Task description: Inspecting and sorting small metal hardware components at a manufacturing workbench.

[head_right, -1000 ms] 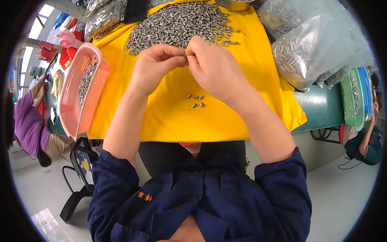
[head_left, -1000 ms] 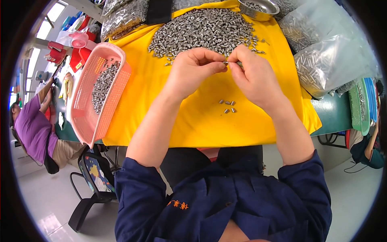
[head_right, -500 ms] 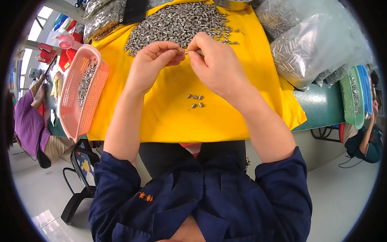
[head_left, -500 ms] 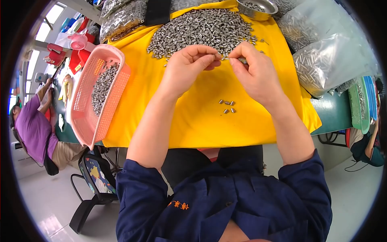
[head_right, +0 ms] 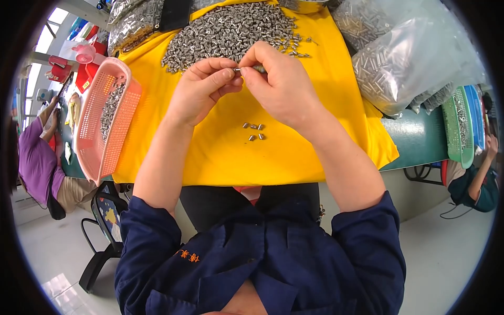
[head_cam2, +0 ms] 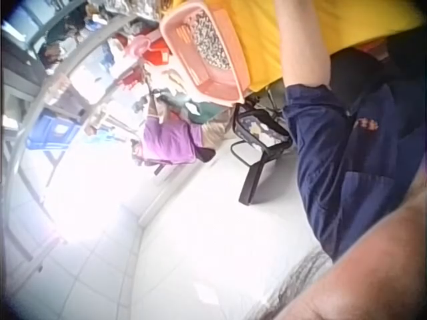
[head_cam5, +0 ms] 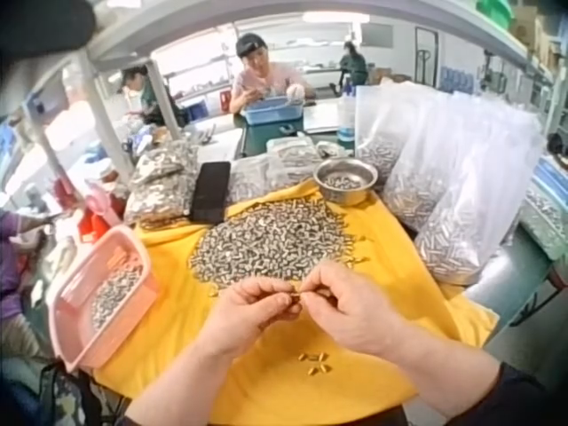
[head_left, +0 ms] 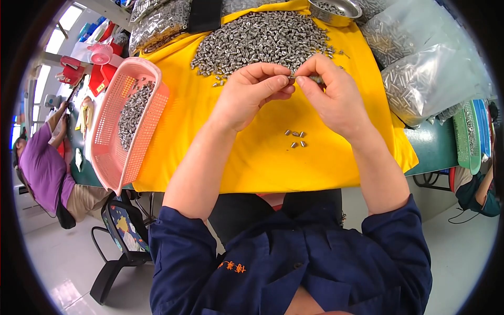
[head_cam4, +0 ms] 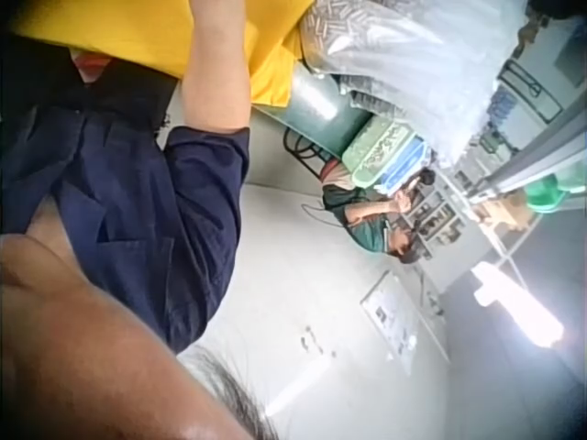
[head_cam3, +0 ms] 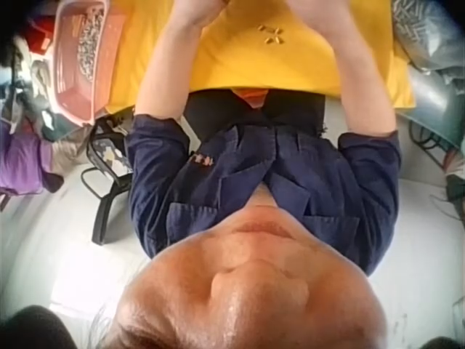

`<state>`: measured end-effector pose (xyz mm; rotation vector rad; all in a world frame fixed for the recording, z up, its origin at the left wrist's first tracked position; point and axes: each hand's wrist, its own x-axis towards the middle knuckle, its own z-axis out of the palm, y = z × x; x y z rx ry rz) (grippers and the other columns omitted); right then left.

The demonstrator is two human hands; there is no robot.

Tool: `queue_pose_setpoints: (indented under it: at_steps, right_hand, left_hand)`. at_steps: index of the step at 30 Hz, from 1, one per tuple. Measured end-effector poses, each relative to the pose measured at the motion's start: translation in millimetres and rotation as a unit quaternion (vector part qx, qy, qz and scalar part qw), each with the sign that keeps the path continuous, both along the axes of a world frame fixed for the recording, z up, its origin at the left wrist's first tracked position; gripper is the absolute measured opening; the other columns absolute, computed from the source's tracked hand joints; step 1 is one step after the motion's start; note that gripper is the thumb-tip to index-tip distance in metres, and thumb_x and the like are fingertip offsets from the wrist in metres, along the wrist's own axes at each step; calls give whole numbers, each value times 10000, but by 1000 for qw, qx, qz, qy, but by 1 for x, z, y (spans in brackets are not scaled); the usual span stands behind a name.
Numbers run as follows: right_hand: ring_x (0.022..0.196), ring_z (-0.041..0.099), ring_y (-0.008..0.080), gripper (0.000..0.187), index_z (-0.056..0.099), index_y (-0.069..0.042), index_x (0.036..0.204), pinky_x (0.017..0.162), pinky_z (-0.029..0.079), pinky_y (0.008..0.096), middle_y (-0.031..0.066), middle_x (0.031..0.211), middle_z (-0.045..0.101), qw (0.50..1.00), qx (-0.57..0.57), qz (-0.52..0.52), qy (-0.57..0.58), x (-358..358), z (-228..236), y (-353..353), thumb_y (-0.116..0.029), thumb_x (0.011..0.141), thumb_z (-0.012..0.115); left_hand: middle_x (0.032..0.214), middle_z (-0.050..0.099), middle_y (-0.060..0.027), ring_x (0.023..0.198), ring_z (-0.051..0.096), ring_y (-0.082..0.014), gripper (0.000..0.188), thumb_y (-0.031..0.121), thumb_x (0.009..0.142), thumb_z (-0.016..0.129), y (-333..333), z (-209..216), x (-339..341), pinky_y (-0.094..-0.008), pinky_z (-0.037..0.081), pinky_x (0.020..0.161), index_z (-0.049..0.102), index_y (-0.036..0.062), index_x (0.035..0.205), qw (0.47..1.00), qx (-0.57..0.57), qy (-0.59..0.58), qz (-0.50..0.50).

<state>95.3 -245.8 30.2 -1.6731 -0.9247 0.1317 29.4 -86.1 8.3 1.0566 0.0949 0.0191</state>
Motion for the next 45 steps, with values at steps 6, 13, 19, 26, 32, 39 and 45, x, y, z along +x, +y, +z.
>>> queue_pose_setpoints:
  at_steps: [6, 13, 19, 26, 32, 39, 45]
  right_hand:
    - [595, 529, 278, 36, 477, -26, 799, 530, 409, 338, 127, 671, 535, 990, -71, -25, -118, -4, -1, 0, -51, 780, 492]
    - [622, 540, 282, 45, 473, -22, 799, 556, 419, 343, 134, 700, 552, 995, -67, -38, -58, -3, 0, 2, -60, 787, 494]
    - [626, 475, 62, 105, 543, -19, 844, 546, 396, 233, 10, 715, 564, 992, 48, -68, 94, 27, -12, -4, -111, 796, 552]
    - [617, 471, 59, 106, 541, -18, 832, 553, 397, 219, 8, 707, 564, 988, 112, -50, 97, 32, -7, -2, -120, 802, 542]
    - [619, 505, 96, 112, 538, -19, 818, 562, 411, 240, 37, 709, 577, 984, 128, -58, 113, 36, -1, -4, -125, 788, 552]
    - [630, 563, 193, 95, 529, -17, 803, 587, 436, 297, 100, 702, 589, 986, 131, -88, 46, 29, -12, 2, -103, 765, 542]
    - [634, 565, 204, 83, 522, -14, 808, 593, 440, 303, 104, 711, 592, 988, 121, -91, 36, 29, -9, 0, -80, 762, 539]
  left_hand:
    - [854, 618, -80, 767, 612, -151, 119, 20, 794, 588, -3, 0, 1, -242, 504, 717, 593, -24, 905, 996, 86, 6, 35]
    - [827, 626, -76, 756, 606, -133, 122, 6, 783, 593, -11, 5, 4, -228, 495, 708, 600, -32, 899, 985, 149, -17, 89]
    - [824, 627, -44, 719, 597, -122, 126, 12, 786, 574, -5, -3, 4, -219, 470, 689, 605, -18, 904, 928, 364, 15, 74]
    - [796, 623, -84, 722, 602, -181, 125, 33, 732, 590, -21, 7, -26, -269, 472, 670, 620, 18, 852, 774, 610, -127, -108]
    - [828, 628, -108, 751, 607, -229, 169, 171, 762, 578, -13, 27, 0, -305, 476, 671, 639, 53, 868, 727, 686, -21, -15]
    - [718, 631, -105, 674, 612, -255, 189, 252, 729, 598, -16, 5, 40, -339, 479, 628, 640, 83, 801, 634, 767, 80, 62]
    - [705, 626, -107, 663, 608, -265, 160, 227, 708, 585, -21, 8, 42, -359, 481, 622, 648, 89, 756, 635, 769, 54, 51]
